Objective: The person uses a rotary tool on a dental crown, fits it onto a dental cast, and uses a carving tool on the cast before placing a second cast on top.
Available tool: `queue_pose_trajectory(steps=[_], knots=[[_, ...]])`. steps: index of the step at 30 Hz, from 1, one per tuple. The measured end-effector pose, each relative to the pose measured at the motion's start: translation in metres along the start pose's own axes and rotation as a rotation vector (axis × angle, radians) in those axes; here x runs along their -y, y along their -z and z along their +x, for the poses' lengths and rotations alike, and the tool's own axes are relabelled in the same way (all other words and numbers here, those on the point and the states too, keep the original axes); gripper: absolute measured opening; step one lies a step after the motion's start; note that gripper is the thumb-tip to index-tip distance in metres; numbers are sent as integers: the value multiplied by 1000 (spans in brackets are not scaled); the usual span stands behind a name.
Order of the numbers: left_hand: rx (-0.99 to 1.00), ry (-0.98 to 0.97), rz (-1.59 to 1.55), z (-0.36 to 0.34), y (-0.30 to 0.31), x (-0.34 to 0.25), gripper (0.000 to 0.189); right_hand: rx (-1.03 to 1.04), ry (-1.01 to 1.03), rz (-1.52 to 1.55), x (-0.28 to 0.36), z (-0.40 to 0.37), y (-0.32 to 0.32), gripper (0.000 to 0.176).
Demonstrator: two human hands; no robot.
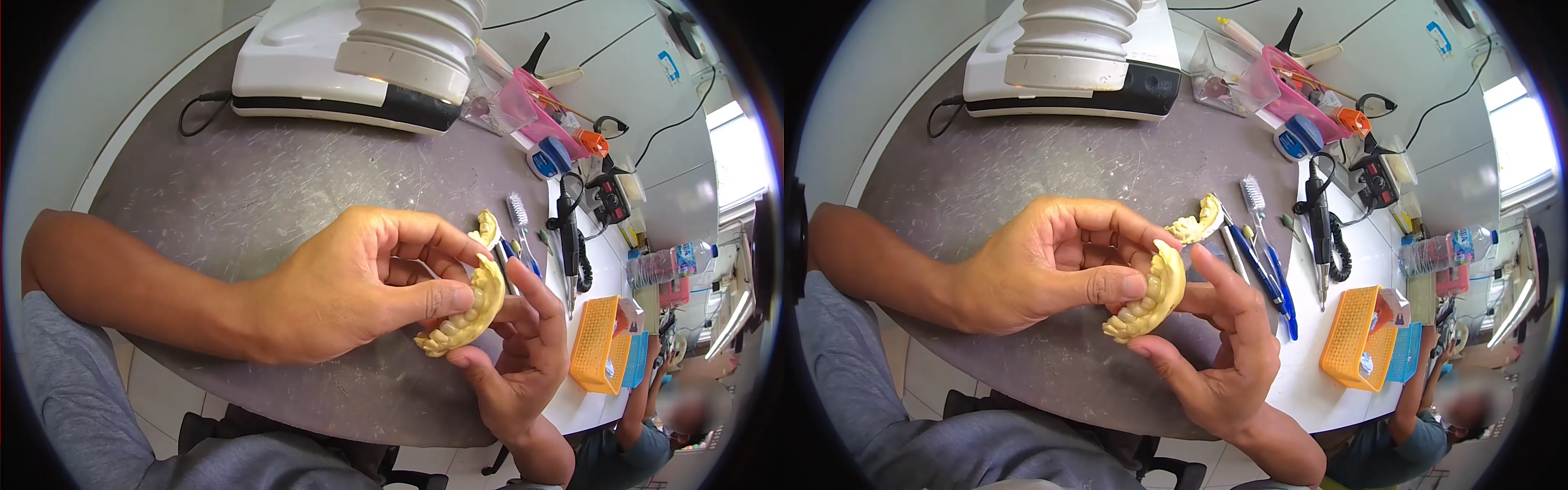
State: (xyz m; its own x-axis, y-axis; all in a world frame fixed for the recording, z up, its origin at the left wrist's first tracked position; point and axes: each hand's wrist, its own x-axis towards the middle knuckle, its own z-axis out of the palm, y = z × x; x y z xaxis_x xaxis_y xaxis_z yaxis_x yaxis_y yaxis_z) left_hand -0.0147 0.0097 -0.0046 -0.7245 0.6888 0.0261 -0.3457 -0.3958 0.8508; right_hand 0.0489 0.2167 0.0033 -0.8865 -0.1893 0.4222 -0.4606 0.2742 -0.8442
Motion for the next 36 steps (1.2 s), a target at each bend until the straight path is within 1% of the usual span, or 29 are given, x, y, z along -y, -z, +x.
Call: queue_pose_trajectory(steps=[3, 5, 9, 11, 21, 36], knots=[[26, 14, 23, 1, 1, -1, 45, 59, -20, -2, 1, 3, 1, 72], [18, 19, -13, 1, 1, -2, 44, 55, -93, 70, 2, 1, 1, 74], [24, 10, -5, 1, 0, -3, 41, 74, -144, 113, 4, 1, 3, 74], [24, 28, -3, 0, 0, -4, 40, 59, -206, 168, 6, 1, 2, 71], [35, 20, 10, 2, 1, 0, 40, 67, -227, 206, 5, 1, 0, 68], [48, 16, 13, 2, 2, -1, 40, 75, -195, 192, 4, 1, 0, 67]])
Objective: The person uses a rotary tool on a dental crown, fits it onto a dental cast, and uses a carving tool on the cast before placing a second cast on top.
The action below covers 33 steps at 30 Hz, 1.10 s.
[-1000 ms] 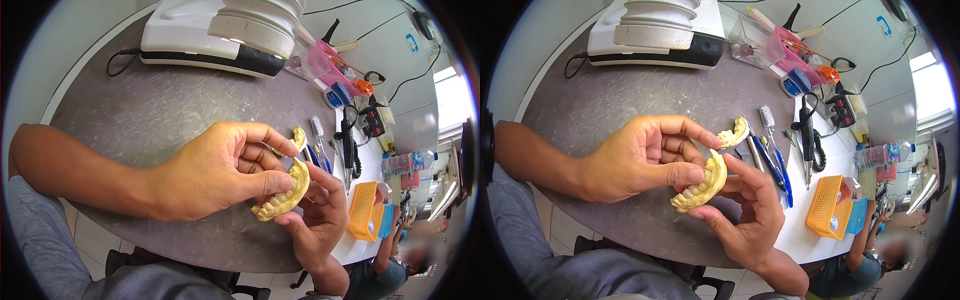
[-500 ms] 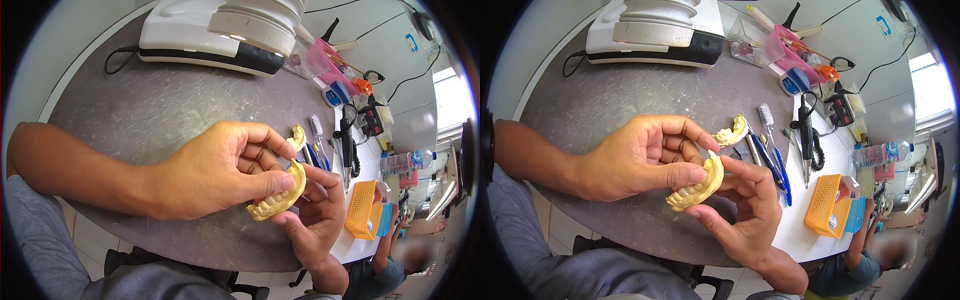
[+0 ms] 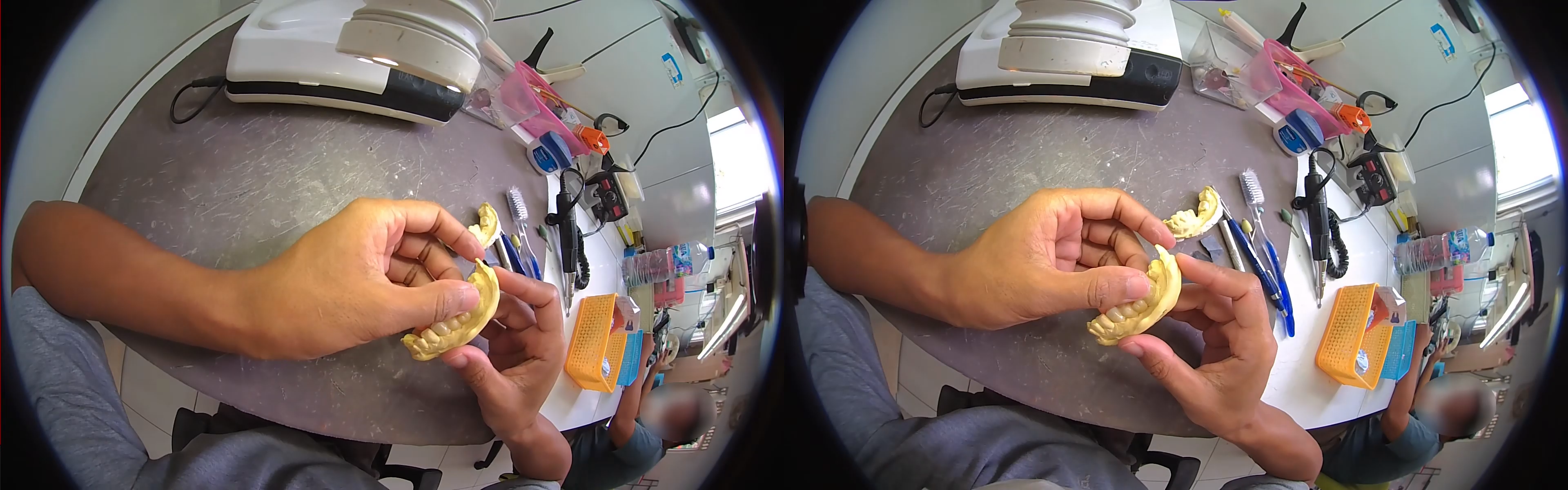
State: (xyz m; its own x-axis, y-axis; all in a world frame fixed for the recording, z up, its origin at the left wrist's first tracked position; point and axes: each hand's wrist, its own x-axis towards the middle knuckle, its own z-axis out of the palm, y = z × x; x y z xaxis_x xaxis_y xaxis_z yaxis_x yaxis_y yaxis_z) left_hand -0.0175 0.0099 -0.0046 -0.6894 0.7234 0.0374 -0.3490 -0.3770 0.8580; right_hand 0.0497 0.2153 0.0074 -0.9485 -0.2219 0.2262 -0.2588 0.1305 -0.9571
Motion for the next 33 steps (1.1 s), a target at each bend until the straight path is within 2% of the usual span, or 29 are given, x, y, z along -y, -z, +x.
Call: queue_pose_trajectory(steps=[9, 24, 33], knots=[[-16, -10, 109, 0, 1, -1, 41, 10, 55, -65, -1, 0, 1, 68], [4, -23, 69, 0, 2, 0, 40, -11, 53, -67, -1, 0, 1, 68], [5, 24, 15, 0, 5, 1, 34, 7, 132, -141, -3, -1, 2, 71]])
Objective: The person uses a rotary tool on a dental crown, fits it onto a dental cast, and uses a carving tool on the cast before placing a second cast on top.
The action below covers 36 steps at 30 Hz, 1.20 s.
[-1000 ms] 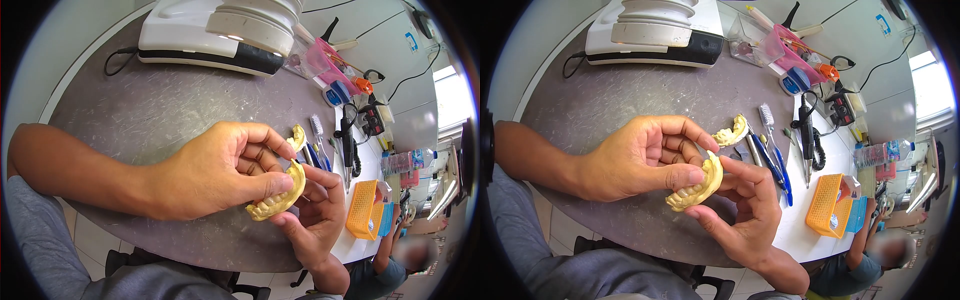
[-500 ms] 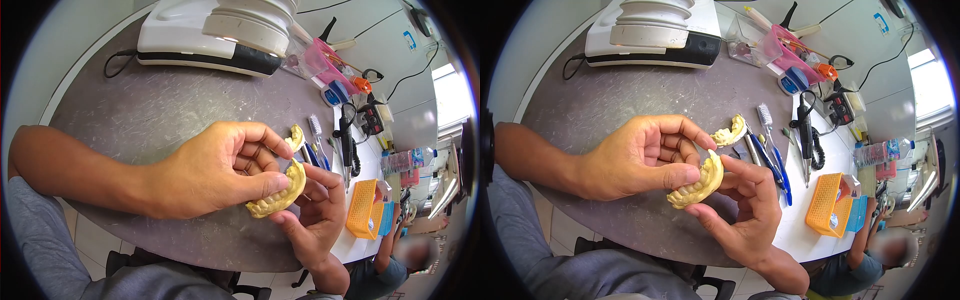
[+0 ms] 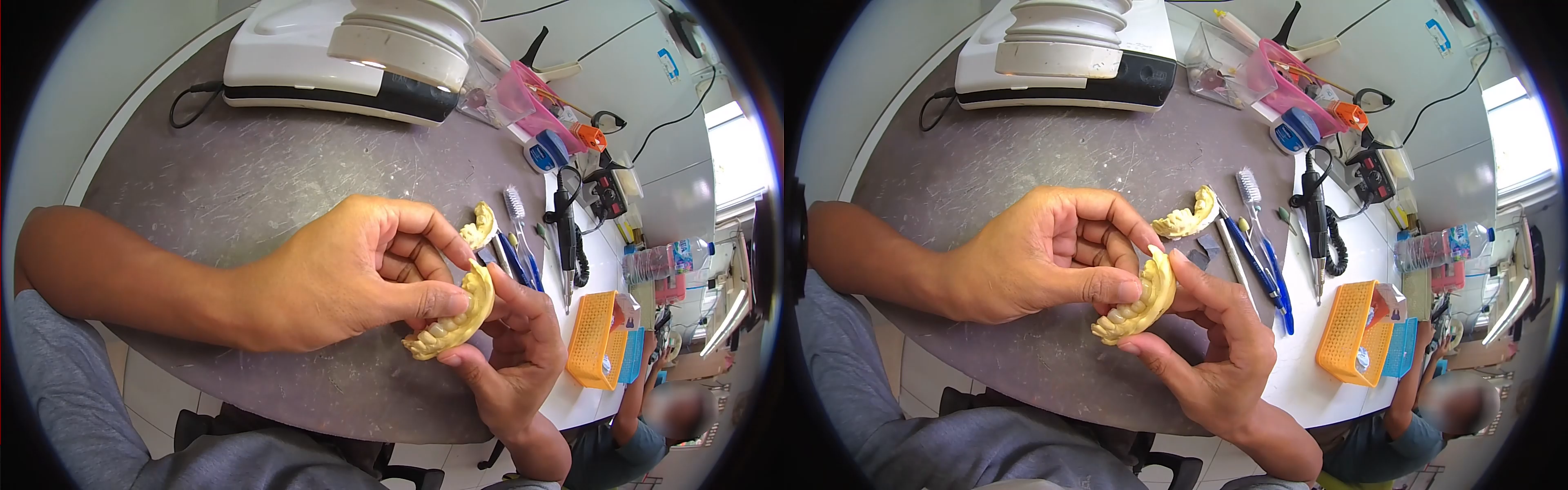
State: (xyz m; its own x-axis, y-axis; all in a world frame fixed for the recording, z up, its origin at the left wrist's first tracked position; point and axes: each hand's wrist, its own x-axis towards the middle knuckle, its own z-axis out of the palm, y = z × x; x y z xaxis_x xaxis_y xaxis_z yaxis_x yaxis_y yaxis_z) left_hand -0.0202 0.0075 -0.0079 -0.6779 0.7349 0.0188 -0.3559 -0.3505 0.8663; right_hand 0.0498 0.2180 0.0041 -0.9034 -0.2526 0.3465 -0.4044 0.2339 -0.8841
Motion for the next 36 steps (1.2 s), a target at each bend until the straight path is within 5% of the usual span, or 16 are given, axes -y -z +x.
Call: queue_pose_trajectory(steps=[36], knots=[[82, 37, 100, 5, 7, -3, 33, -14, 50, -105, -7, -4, 0, 70]])
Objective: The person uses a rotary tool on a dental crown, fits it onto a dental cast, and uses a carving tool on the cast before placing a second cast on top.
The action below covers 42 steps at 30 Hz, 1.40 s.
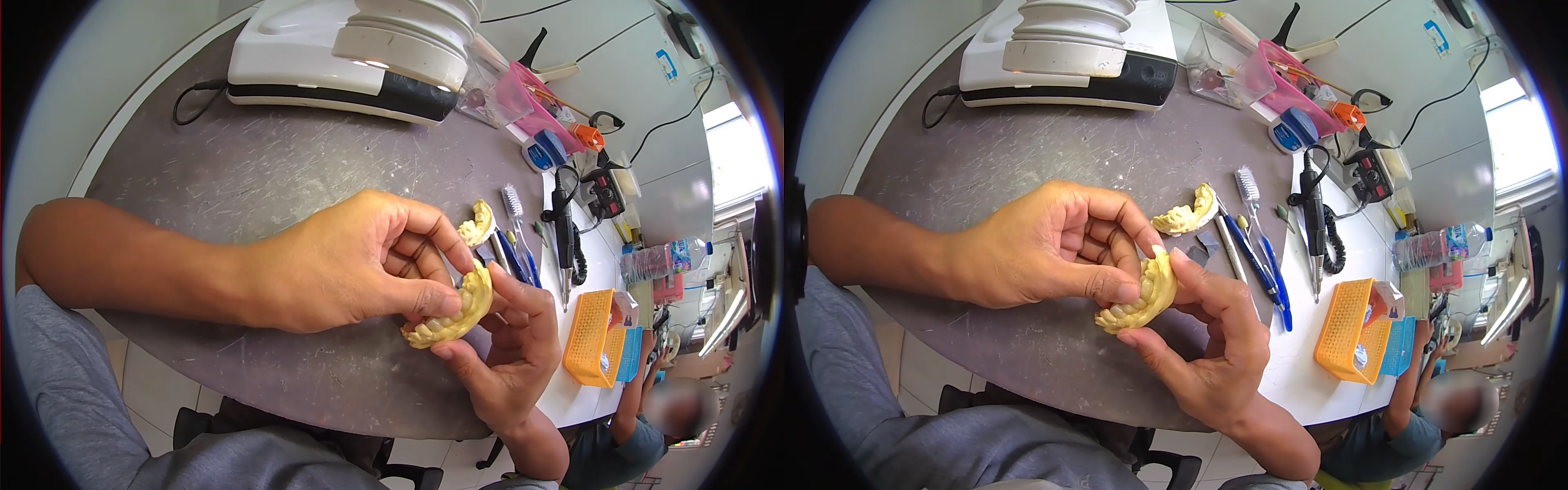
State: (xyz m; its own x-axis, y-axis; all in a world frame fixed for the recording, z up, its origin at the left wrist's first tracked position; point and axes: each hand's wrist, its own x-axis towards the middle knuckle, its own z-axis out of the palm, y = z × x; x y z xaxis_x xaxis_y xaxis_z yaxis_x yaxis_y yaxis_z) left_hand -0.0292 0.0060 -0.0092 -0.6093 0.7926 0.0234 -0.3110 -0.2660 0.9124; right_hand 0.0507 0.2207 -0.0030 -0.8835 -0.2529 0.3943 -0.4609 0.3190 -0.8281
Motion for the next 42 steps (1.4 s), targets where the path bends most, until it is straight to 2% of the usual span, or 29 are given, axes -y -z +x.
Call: queue_pose_trajectory(steps=[8, 18, 21, 23, 27, 32, 42], knots=[[-13, -10, 71, -2, -2, 0, 33, -41, 160, -211, -1, -2, 2, 65], [-8, -24, 82, -2, -2, 0, 34, 9, 237, -308, 1, 1, 5, 63], [-16, -18, 71, -2, -3, 0, 35, 36, 184, -298, 1, -1, 4, 65], [-29, -9, 39, -1, -3, 0, 35, -55, 17, 37, 2, 0, -5, 69], [-19, -12, -27, 1, 0, -1, 36, 29, -36, 62, 2, 5, 0, 71], [11, 40, -30, 3, 2, -4, 39, -35, -77, 105, 3, 4, 0, 70], [49, 55, -6, 3, 3, -5, 37, -29, -99, 125, 2, 4, 0, 72]])
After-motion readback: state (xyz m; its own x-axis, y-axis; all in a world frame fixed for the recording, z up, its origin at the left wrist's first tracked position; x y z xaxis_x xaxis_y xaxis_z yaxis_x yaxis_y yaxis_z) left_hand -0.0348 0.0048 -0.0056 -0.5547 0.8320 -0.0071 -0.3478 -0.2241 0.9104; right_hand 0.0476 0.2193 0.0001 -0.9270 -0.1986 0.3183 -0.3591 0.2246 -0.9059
